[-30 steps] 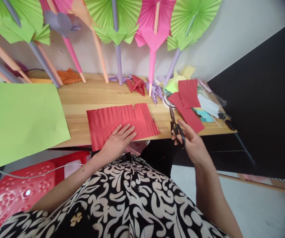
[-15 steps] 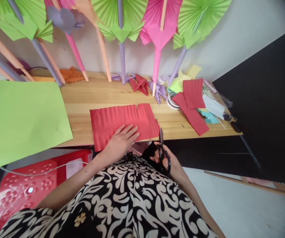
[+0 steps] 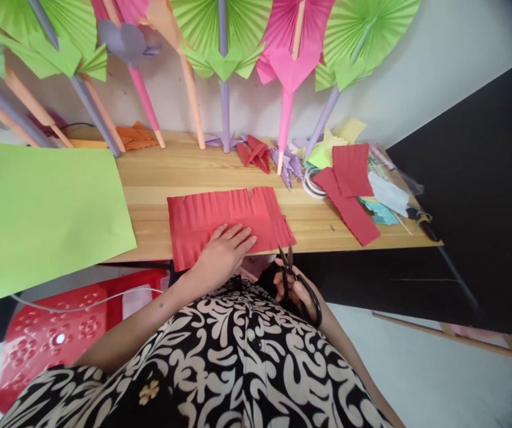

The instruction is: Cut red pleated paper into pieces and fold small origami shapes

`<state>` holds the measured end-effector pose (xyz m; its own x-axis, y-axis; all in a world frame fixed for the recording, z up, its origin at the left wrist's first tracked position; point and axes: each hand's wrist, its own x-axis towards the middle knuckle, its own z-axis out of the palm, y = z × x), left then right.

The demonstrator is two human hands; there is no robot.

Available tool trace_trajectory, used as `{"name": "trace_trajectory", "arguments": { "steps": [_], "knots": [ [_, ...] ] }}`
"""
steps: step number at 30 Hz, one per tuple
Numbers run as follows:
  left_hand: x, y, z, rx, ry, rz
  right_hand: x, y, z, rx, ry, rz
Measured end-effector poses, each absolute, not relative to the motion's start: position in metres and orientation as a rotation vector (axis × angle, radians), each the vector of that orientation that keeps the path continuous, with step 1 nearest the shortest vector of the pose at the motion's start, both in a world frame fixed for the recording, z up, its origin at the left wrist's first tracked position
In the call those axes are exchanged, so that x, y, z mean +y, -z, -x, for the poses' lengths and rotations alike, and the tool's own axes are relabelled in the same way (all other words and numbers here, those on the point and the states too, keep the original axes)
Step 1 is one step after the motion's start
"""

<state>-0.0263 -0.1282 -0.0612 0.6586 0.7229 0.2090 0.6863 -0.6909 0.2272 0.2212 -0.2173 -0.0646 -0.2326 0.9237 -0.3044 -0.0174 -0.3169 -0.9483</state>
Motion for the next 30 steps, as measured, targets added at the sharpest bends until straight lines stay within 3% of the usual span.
{"name": "trace_trajectory", "arguments": {
  "steps": [9,30],
  "knots": [
    [-0.125,0.061,0.025,1.191,-0.526,-2.705,-0.222,0.080,-0.224,-0.989,-1.716,1.196],
    [-0.121,0.062,0.023,1.272,-0.760,-2.617,-0.219,0.065,-0.218,-0.974,-1.854,1.199]
  ]
}}
